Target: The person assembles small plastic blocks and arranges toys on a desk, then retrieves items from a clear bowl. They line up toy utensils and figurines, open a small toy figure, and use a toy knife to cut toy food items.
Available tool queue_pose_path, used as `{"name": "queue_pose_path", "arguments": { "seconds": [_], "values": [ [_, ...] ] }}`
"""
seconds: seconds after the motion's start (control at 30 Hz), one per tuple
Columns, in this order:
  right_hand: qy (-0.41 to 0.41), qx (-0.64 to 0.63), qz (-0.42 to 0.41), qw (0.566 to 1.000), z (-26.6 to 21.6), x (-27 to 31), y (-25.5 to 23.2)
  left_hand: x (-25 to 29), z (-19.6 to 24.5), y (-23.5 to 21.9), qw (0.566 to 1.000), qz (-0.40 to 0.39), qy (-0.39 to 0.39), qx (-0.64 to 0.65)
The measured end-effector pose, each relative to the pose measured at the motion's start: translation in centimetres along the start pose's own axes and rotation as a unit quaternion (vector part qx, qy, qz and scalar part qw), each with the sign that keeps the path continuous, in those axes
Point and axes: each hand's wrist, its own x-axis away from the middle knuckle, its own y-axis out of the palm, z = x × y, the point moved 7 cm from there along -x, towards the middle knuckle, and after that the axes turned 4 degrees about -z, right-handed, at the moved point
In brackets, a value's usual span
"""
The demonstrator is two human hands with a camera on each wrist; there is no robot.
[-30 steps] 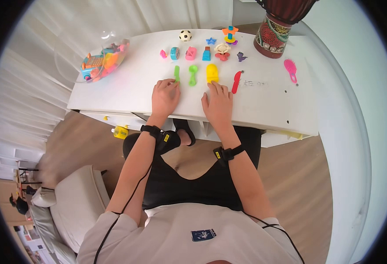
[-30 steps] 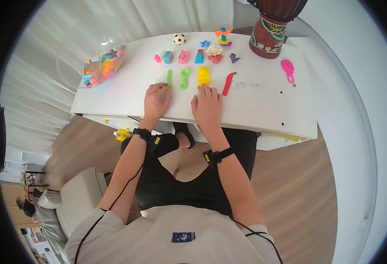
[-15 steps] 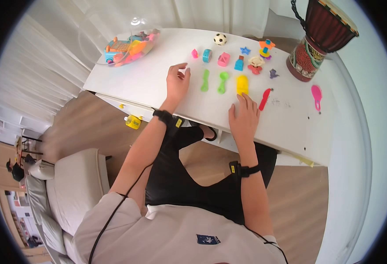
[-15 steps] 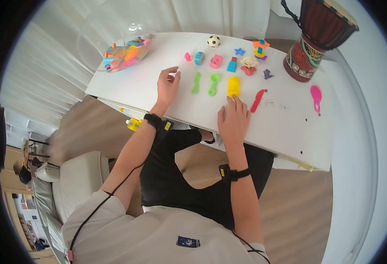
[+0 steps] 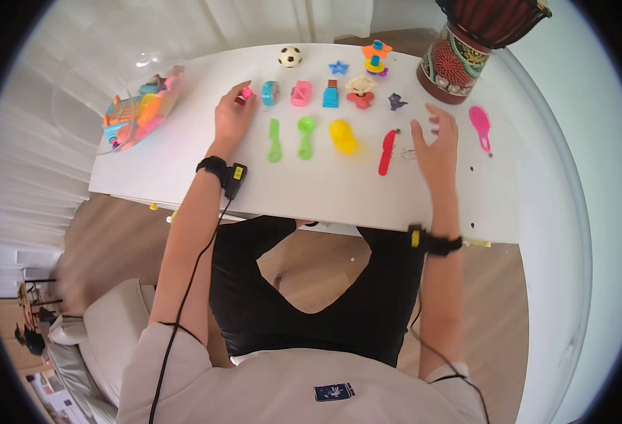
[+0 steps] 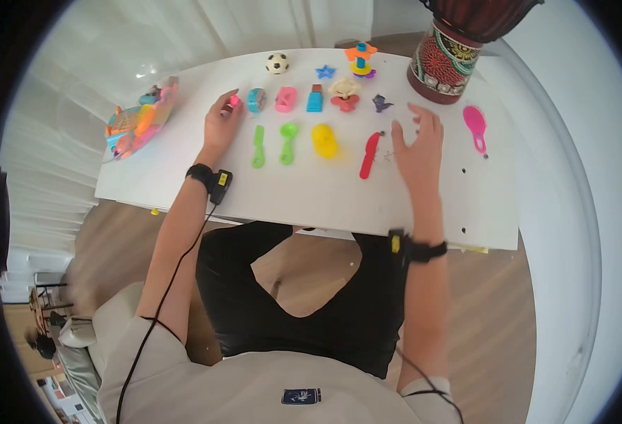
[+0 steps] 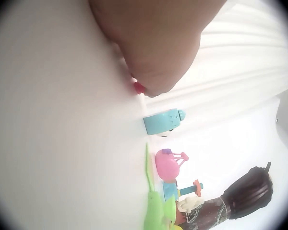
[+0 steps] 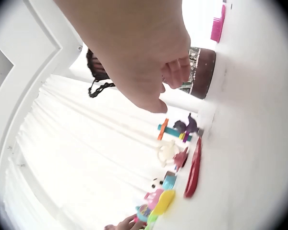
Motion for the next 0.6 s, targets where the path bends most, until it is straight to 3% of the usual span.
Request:
{"name": "queue_pose_path", "arguments": {
  "seconds": [0.07, 0.1, 0.17, 0.3, 0.37, 0.47, 0.6],
  "values": [
    [-0.001, 0.004, -0.059, 0.998, 3.4, -2.5, 1.3, 0.3, 0.6, -0.5, 1.000, 0.018, -0.005, -0.013],
    [-0.002, 0.006, -0.060, 0.998, 3.8, -3.3, 1.6, 0.2, 0.5, -0.3, 1.000, 0.018, -0.005, -0.011],
    [0.037, -0.052, -0.151, 0.986, 4.8, -4.4, 3.8, 0.1, 0.3, -0.4, 1.000, 0.017, -0.013, -0.007],
    [0.023, -0.048, -0.211, 0.976, 5.8, -5.4, 7.0, 0.2, 0.9, -0.9, 0.999, 0.020, -0.025, -0.029],
    [0.031, -0.042, -0.166, 0.985, 6.5, -5.4, 6.8, 0.4, 1.0, -1.1, 0.999, 0.021, -0.028, -0.027],
    [-0.007, -0.033, -0.149, 0.988, 6.3, -5.1, 6.5, 0.5, 0.2, -1.0, 0.996, 0.017, -0.079, 0.023],
    [0.017, -0.039, -0.159, 0.986, 6.3, -5.0, 6.4, 0.7, 0.3, -1.2, 0.993, 0.019, -0.111, 0.033]
  ]
}}
